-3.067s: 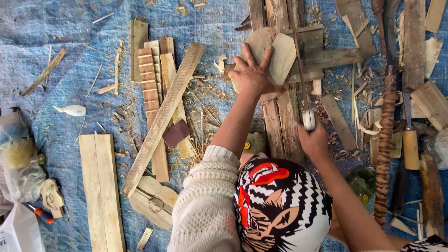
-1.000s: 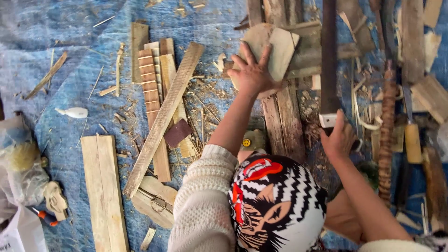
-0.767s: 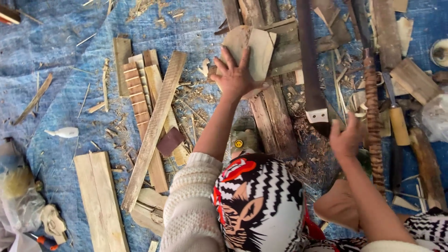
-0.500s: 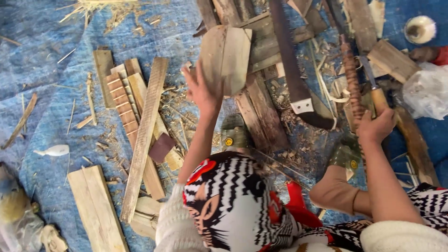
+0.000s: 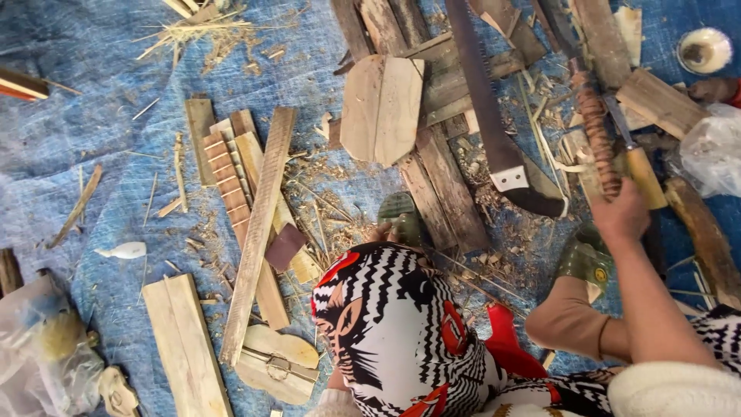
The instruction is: Shaping a wooden board by shaving the edges with a large curved blade while sitting on the floor.
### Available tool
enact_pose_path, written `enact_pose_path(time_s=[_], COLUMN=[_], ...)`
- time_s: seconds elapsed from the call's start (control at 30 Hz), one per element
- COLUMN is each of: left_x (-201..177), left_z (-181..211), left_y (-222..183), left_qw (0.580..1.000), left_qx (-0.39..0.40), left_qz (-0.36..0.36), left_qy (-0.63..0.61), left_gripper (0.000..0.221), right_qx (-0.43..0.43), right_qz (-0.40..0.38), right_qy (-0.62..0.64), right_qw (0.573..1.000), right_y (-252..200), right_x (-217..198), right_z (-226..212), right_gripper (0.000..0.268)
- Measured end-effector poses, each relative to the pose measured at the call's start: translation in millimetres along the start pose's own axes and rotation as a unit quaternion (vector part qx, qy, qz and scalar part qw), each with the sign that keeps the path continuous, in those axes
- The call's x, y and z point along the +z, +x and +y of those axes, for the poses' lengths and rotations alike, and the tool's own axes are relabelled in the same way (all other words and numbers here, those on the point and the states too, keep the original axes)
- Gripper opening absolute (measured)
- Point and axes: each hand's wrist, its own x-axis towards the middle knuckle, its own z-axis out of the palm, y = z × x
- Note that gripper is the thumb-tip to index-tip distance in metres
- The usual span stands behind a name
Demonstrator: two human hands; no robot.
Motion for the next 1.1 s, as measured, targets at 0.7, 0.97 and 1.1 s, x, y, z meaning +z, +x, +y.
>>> enact_pose_path(time_s=[0.7,0.97,1.1], left_x=[28,27,24], left_z=[164,116,97], left_y=[115,79,66], left_qw=[0.882,0.851,0.845], left_qx=[-0.195,-0.201,-0.142], left_qz=[-0.280,-0.273,-0.340], left_qy=[-0.325,-0.401,-0.387], left_gripper=[0.094,0.015,0.007], right_qx=[0.027,0.044,0.024], right_qz=[-0.241,-0.486,-0.450], right_qy=[0.297,0.119,0.222], right_qw=[0.924,0.865,0.865], right_y=[-116,-114,-79], right_x=[-285,-229,-260], right_z=[-251,-243,-318], right_gripper=[0.059,0.044,0.054])
